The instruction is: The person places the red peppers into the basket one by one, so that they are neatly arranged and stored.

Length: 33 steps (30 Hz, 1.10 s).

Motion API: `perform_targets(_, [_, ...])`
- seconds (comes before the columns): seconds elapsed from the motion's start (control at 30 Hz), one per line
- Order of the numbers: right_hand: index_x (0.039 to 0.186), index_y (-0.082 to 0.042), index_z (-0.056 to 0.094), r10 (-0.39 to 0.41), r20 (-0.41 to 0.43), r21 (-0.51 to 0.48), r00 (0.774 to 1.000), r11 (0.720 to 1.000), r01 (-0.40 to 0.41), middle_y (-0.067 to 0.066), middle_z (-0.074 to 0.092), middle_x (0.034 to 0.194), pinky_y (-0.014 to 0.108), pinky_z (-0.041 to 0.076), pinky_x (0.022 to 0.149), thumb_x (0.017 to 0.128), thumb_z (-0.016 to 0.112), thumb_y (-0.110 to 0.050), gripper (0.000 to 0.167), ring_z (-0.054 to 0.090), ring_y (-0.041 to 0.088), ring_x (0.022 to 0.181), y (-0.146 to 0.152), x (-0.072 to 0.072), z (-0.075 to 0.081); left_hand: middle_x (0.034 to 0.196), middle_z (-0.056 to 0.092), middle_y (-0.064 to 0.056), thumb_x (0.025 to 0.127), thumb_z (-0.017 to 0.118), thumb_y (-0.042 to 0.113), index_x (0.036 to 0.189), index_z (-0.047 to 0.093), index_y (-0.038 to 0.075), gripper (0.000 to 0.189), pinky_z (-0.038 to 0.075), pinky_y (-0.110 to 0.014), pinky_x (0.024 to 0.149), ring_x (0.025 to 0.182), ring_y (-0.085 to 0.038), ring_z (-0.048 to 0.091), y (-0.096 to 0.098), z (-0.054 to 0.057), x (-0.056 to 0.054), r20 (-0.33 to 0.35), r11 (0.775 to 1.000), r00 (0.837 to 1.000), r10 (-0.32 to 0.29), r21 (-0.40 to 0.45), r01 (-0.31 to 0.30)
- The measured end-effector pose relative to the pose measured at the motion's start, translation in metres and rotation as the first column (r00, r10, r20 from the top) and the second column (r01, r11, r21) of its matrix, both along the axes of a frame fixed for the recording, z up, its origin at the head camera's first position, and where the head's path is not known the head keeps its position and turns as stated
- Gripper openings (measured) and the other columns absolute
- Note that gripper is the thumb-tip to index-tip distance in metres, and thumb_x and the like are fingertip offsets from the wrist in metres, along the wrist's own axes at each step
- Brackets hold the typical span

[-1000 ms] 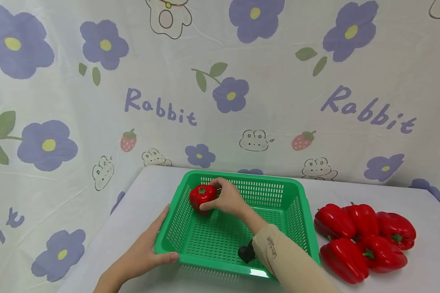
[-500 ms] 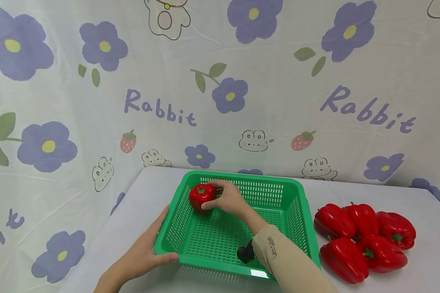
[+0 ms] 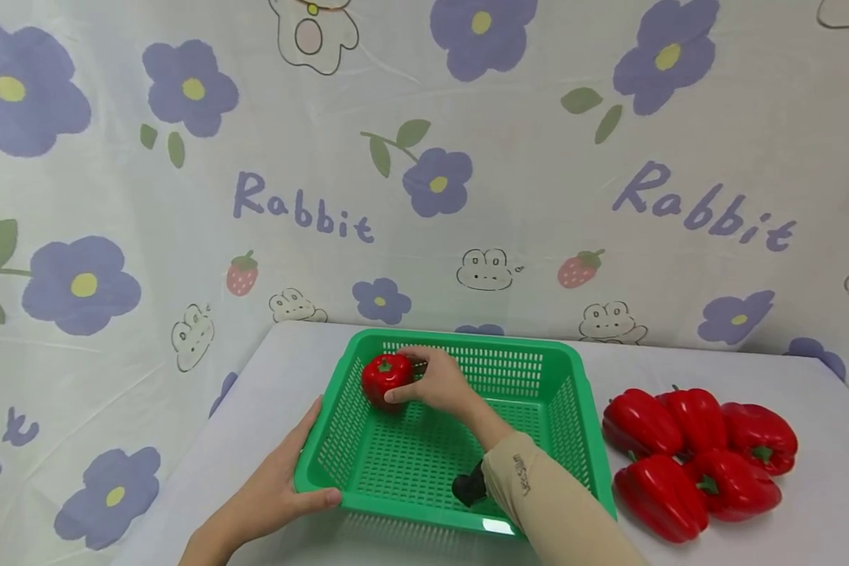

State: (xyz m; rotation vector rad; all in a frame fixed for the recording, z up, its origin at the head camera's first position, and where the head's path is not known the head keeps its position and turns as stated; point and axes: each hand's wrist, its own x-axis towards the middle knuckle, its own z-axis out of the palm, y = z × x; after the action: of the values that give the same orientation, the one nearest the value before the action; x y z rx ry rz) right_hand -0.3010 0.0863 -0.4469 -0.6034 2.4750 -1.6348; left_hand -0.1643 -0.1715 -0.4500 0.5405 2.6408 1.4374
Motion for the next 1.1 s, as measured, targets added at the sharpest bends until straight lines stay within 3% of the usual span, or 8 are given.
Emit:
perform_targets(0.5, [0.134,-0.006,0.06,-0.005,0.0,0.0,1.0,1.0,0.005,0.011,0.063,0.121,0.039,0.053,0.084,0.073,0.089,-0.015,0.068,0.06,0.03,0.108,0.001,0.002,0.002,0.159,0.014,0.013,0.076,0.082,0.046,0.159,0.003,0.03,0.116,0.036,-0.046,0.105,0.138,-0.015,0.03,0.001,0.001,0.001,0.008,1.0,1.0,0.018,-0.023,-0.018])
perform_targets(0.73, [0.134,-0.005,0.059,-0.007,-0.006,0.006,1.0,1.0,0.007,0.011,0.064,0.12,0.038,0.053,0.084,0.073,0.089,-0.015,0.069,0.06,0.029,0.108,0.0,0.001,0.002,0.159,0.015,0.011,0.076,0.082,0.047,0.158,0.003,0.033,0.115,0.035,-0.048,0.104,0.137,-0.017,0.03,0.001,0.0,0.001,0.013,0.999,0.999,0.033,-0.028,-0.033])
perform_targets(0.87, [0.135,-0.005,0.059,-0.022,-0.046,0.11,0.999,0.994,0.027,0.009,0.066,0.115,0.036,0.054,0.08,0.073,0.089,-0.018,0.07,0.062,0.027,0.103,0.0,0.004,0.008,0.159,0.015,0.011,0.076,0.082,0.046,0.159,0.004,0.033,0.115,0.036,-0.047,0.104,0.137,-0.017,0.031,0.002,0.0,0.001,0.018,0.999,0.999,0.03,-0.026,-0.029])
perform_targets(1.0, [0.139,-0.007,0.057,-0.008,-0.13,0.274,0.992,0.961,0.044,0.008,0.068,0.109,0.035,0.053,0.073,0.071,0.09,-0.027,0.078,0.062,0.026,0.099,0.002,0.006,0.015,0.159,0.015,0.011,0.076,0.082,0.048,0.159,0.004,0.031,0.115,0.035,-0.049,0.105,0.139,-0.017,0.029,0.003,0.001,0.001,0.016,0.998,0.999,0.04,-0.04,-0.039])
perform_targets(1.1, [0.143,-0.01,0.053,0.014,-0.134,0.345,0.991,0.938,0.034,0.009,0.065,0.112,0.034,0.051,0.071,0.07,0.09,-0.032,0.084,0.06,0.025,0.099,0.007,0.009,0.023,0.16,0.016,0.01,0.075,0.082,0.048,0.159,0.005,0.03,0.116,0.033,-0.049,0.106,0.138,-0.018,0.029,0.003,0.001,0.002,0.015,0.998,0.999,0.046,-0.046,-0.046])
